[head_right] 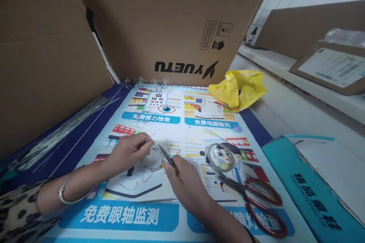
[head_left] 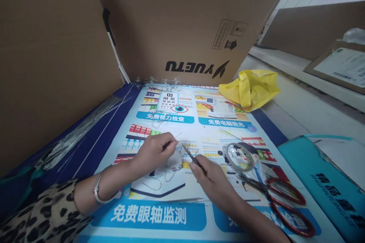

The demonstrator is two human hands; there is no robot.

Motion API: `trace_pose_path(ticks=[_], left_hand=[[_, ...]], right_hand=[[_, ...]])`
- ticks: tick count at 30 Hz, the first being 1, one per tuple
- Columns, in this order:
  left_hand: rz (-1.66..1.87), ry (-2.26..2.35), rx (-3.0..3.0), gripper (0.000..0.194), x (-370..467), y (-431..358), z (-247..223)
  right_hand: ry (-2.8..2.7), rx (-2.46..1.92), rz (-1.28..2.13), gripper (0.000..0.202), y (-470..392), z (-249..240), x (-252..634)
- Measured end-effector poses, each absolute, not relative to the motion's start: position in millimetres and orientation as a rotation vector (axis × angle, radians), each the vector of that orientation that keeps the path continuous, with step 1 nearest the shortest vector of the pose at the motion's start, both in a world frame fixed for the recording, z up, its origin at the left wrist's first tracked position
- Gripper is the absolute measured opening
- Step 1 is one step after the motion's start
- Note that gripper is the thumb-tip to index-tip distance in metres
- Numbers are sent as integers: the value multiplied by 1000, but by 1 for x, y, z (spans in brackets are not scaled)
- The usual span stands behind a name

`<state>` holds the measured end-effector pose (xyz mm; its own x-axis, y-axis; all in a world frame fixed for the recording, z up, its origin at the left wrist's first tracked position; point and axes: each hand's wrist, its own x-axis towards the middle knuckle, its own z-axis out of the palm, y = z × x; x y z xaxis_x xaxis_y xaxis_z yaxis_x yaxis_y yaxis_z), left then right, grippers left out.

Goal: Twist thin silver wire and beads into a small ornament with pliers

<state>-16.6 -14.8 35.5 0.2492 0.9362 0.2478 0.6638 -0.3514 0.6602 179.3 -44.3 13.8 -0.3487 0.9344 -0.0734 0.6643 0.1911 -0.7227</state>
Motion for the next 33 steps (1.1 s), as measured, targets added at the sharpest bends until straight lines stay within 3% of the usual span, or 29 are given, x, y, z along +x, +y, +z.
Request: trace_pose_path(ticks=[10,17,33], left_hand=[[788,1408,1886,24,-13,-18,31],[746,1377,2031,15,-14,-16,28],[619,1371,2376,19,-17,-17,27]], right_hand=[[-2098,-1557,900,29,-44,10,178],[-2137,-1564,847,27,-43,8,179],[-2339,-1550,649,29,-40,8,181]])
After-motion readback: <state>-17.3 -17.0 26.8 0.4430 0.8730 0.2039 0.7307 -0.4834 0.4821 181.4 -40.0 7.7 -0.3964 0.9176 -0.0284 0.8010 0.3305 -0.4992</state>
